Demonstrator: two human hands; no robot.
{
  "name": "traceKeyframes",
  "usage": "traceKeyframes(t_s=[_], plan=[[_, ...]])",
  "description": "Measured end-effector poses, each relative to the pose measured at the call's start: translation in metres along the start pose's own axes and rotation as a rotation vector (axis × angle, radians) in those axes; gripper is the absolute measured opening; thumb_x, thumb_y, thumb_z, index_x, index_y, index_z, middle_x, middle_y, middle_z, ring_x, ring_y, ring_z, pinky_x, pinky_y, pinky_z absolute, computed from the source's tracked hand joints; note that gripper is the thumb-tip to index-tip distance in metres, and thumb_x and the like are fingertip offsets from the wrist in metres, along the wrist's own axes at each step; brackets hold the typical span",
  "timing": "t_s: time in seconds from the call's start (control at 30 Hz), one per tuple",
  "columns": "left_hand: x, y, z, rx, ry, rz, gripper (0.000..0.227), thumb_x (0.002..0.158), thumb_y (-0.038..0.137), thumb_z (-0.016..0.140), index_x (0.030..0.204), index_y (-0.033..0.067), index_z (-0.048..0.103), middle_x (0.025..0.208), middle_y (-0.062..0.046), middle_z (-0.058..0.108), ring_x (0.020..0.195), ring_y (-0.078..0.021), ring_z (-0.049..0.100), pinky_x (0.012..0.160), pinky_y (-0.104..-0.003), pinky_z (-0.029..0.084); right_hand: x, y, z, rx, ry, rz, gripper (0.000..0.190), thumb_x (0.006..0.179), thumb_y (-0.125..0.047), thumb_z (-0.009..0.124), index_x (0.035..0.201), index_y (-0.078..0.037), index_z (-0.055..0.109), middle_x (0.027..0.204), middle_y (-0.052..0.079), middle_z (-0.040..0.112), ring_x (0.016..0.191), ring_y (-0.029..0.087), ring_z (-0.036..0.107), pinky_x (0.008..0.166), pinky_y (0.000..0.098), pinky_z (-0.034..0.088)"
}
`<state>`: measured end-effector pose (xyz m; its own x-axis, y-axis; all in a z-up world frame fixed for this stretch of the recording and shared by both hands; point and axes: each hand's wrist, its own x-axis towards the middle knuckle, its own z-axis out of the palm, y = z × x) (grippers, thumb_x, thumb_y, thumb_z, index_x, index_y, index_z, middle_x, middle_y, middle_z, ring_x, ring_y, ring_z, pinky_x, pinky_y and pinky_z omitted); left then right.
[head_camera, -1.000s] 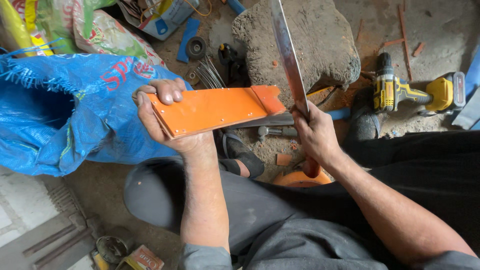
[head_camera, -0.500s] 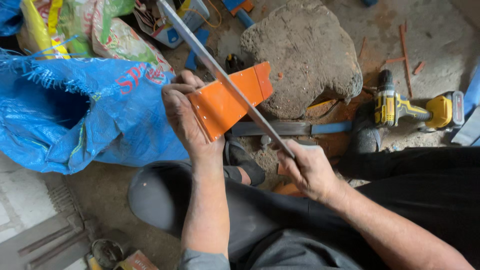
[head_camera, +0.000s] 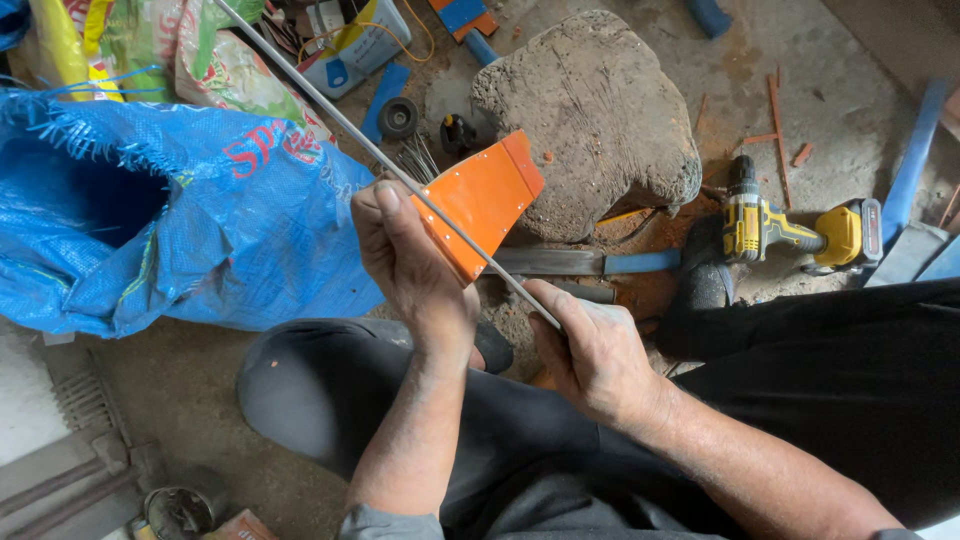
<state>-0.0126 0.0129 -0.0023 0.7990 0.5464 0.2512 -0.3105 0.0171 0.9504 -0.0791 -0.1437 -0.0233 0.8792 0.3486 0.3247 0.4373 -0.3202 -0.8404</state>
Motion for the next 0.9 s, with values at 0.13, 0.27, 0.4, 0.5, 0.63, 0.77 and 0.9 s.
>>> traceKeyframes(t_s=[0.13, 0.27, 0.4, 0.5, 0.63, 0.77, 0.9], plan=[[0.003, -0.002, 0.002, -0.106, -0.034, -0.012, 0.035, 0.116, 0.033, 0.053, 0.092, 0.0093, 0.04, 0.087, -0.002, 0.049, 0.082, -0.0089, 0.043, 0.084, -0.03, 0.043, -0.001, 0.004, 0.0, 0.044, -0.016, 0.077, 0.041, 0.093, 0.004, 0.065, 0.132, 0.0, 0.055, 0.078, 0.011, 0.066, 0.065, 0.027, 0.07, 0.058, 0.0364, 0.054], [0.009, -0.004, 0.002, -0.195, -0.02, -0.033, 0.035, 0.114, 0.033, 0.055, 0.091, 0.0097, 0.043, 0.088, -0.001, 0.049, 0.082, -0.0082, 0.043, 0.08, -0.028, 0.042, 0.004, 0.012, 0.002, 0.017, -0.014, 0.11, 0.037, 0.093, 0.003, 0.065, 0.13, 0.0, 0.058, 0.074, 0.012, 0.063, 0.063, 0.028, 0.067, 0.058, 0.0376, 0.053], [0.016, -0.008, -0.006, -0.225, -0.064, -0.062, 0.032, 0.111, 0.031, 0.06, 0.092, 0.0085, 0.049, 0.088, -0.001, 0.053, 0.082, -0.0085, 0.047, 0.079, -0.028, 0.044, 0.003, 0.019, 0.006, -0.046, -0.012, 0.083, 0.034, 0.094, 0.0, 0.066, 0.128, 0.0, 0.059, 0.078, 0.015, 0.064, 0.066, 0.032, 0.067, 0.058, 0.039, 0.052], [0.026, -0.013, -0.019, -0.204, -0.029, -0.145, 0.027, 0.107, 0.031, 0.06, 0.093, 0.0082, 0.055, 0.088, -0.002, 0.057, 0.082, -0.0109, 0.051, 0.078, -0.029, 0.046, 0.005, 0.035, 0.004, -0.029, 0.057, 0.123, 0.03, 0.099, -0.003, 0.063, 0.128, -0.004, 0.059, 0.081, 0.015, 0.066, 0.066, 0.028, 0.069, 0.059, 0.0364, 0.054], [0.035, -0.014, -0.036, -0.324, -0.108, -0.131, 0.029, 0.112, 0.03, 0.062, 0.095, 0.0071, 0.055, 0.089, -0.005, 0.055, 0.092, -0.0136, 0.052, 0.09, -0.032, 0.048, 0.01, 0.063, 0.0, -0.026, 0.052, 0.495, 0.023, 0.102, -0.013, 0.06, 0.124, -0.008, 0.061, 0.07, 0.017, 0.062, 0.059, 0.031, 0.065, 0.055, 0.0404, 0.052], [0.036, -0.008, -0.041, -0.318, -0.112, -0.216, 0.03, 0.111, 0.032, 0.054, 0.096, 0.006, 0.055, 0.095, -0.006, 0.054, 0.101, -0.0169, 0.053, 0.096, -0.035, 0.048, 0.006, 0.08, 0.005, -0.043, -0.014, 0.688, 0.017, 0.105, -0.019, 0.059, 0.118, -0.008, 0.06, 0.068, 0.018, 0.061, 0.059, 0.036, 0.064, 0.056, 0.0442, 0.049], [0.029, -0.002, -0.036, -0.296, -0.087, -0.259, 0.031, 0.108, 0.034, 0.047, 0.098, 0.0055, 0.055, 0.095, -0.005, 0.053, 0.095, -0.0191, 0.05, 0.093, -0.036, 0.044, 0.0, 0.073, 0.019, -0.129, 0.022, 0.441, 0.022, 0.101, -0.016, 0.062, 0.122, -0.008, 0.061, 0.073, 0.018, 0.064, 0.068, 0.04, 0.066, 0.057, 0.0458, 0.05]])
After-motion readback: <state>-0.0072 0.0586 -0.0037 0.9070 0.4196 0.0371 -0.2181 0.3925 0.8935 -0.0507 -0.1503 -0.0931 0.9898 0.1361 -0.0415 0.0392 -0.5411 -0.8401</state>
